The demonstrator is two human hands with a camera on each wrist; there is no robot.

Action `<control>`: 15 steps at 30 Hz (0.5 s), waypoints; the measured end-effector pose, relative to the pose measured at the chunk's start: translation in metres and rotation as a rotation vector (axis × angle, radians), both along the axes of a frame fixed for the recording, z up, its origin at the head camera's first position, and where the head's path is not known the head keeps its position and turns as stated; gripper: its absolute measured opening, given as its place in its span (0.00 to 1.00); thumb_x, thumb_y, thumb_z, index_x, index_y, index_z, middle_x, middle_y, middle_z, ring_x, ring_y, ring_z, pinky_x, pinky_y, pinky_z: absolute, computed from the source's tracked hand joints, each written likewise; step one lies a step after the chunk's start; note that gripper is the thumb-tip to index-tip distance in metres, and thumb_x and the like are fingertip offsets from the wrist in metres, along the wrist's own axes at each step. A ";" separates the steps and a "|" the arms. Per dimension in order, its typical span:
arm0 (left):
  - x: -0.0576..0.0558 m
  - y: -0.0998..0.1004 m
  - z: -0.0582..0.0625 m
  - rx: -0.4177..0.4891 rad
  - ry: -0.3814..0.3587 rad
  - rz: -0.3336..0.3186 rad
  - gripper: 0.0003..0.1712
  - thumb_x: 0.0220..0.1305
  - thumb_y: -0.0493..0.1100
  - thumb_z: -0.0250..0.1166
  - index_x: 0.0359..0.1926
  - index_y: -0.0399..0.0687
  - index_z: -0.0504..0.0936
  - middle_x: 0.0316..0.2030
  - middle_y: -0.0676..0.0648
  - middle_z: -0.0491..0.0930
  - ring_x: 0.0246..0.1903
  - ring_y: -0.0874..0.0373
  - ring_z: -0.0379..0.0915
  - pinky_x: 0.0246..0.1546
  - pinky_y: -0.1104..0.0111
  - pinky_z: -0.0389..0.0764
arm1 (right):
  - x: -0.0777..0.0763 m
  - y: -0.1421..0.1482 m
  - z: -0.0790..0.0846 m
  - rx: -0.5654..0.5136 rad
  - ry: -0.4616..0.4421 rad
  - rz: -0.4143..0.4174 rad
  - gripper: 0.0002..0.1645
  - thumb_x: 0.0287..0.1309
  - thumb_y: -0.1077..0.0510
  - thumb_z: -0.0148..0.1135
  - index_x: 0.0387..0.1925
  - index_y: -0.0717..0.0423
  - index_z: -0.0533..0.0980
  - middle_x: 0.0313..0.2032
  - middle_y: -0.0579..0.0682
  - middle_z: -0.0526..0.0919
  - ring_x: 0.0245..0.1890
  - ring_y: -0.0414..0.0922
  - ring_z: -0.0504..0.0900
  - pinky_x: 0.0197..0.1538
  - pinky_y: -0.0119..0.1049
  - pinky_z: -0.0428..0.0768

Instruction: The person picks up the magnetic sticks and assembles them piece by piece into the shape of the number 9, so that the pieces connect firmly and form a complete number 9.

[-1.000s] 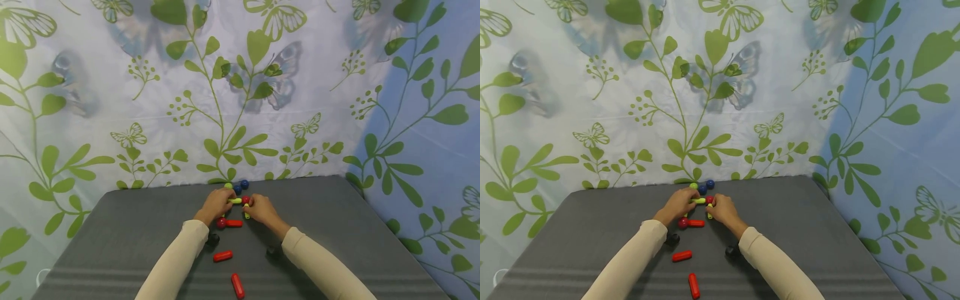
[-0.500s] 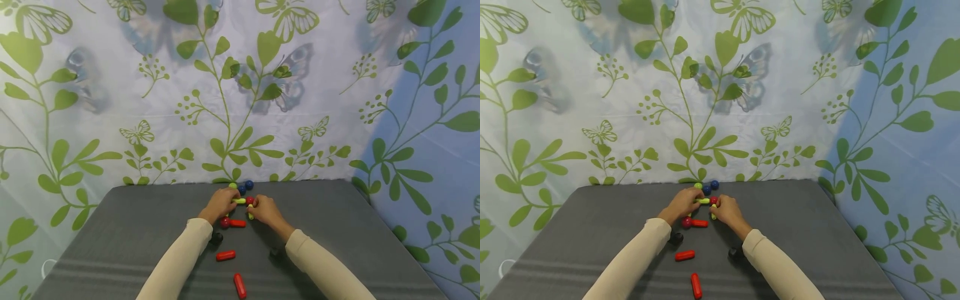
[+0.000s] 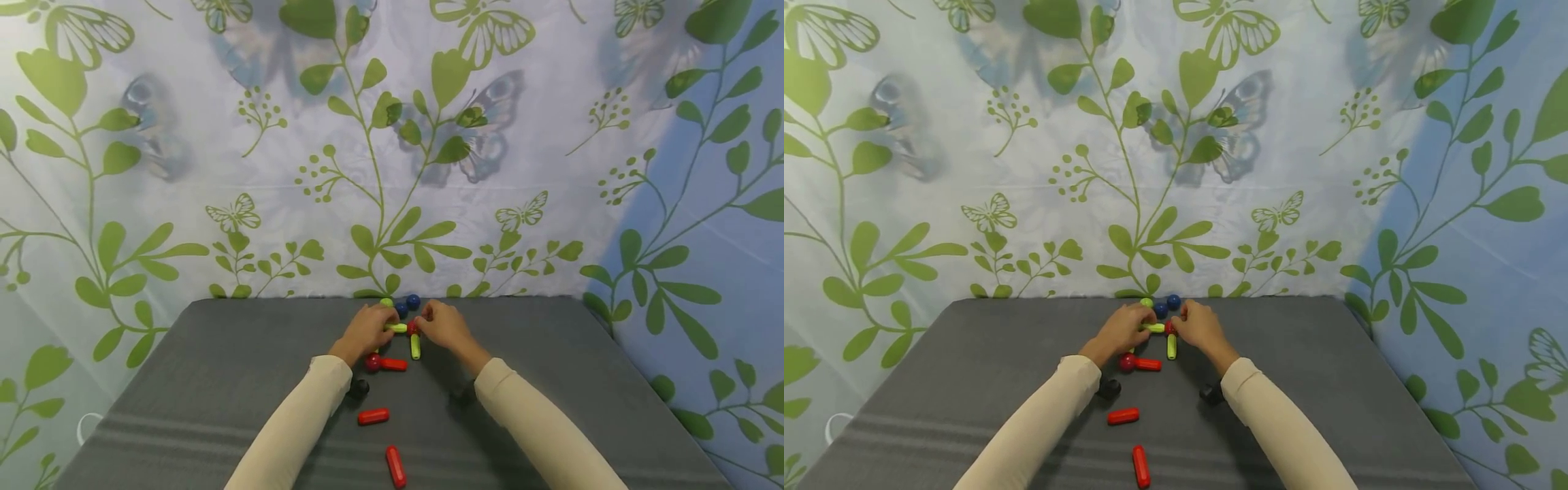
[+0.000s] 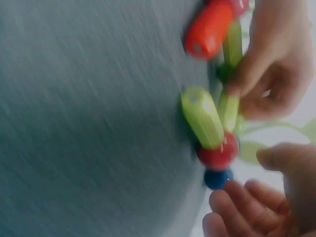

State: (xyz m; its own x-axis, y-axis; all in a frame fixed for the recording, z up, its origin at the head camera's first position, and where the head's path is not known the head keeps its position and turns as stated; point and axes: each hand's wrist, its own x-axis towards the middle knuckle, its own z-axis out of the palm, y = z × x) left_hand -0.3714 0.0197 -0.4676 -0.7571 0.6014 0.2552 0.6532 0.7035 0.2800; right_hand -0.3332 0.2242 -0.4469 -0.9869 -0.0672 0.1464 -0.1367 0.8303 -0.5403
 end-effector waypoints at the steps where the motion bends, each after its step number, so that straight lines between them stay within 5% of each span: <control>1: 0.001 -0.001 0.001 0.008 0.013 -0.003 0.11 0.63 0.39 0.70 0.47 0.49 0.84 0.45 0.48 0.81 0.51 0.50 0.78 0.64 0.41 0.63 | -0.005 0.000 0.001 0.007 0.021 0.038 0.11 0.65 0.53 0.66 0.40 0.57 0.78 0.32 0.50 0.81 0.29 0.47 0.79 0.34 0.44 0.78; 8: 0.020 -0.003 0.010 0.017 0.113 -0.073 0.10 0.64 0.43 0.70 0.46 0.51 0.85 0.45 0.50 0.80 0.49 0.50 0.79 0.63 0.41 0.65 | -0.040 0.003 -0.003 0.151 0.075 0.268 0.22 0.66 0.59 0.65 0.59 0.62 0.76 0.52 0.61 0.77 0.49 0.57 0.79 0.51 0.53 0.77; 15: 0.045 -0.008 0.010 -0.066 0.205 -0.234 0.11 0.63 0.47 0.71 0.45 0.51 0.85 0.41 0.53 0.81 0.43 0.58 0.78 0.53 0.58 0.76 | -0.057 0.008 -0.007 0.306 0.106 0.310 0.27 0.64 0.65 0.62 0.65 0.58 0.74 0.58 0.62 0.74 0.54 0.58 0.78 0.55 0.54 0.76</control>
State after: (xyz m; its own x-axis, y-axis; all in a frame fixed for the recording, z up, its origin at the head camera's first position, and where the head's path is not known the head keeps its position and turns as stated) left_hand -0.3261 0.0119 -0.4574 -0.5329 0.7737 0.3425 0.8377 0.5394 0.0849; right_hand -0.3903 0.2325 -0.4536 -0.8940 -0.4131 0.1733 -0.4455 0.8610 -0.2455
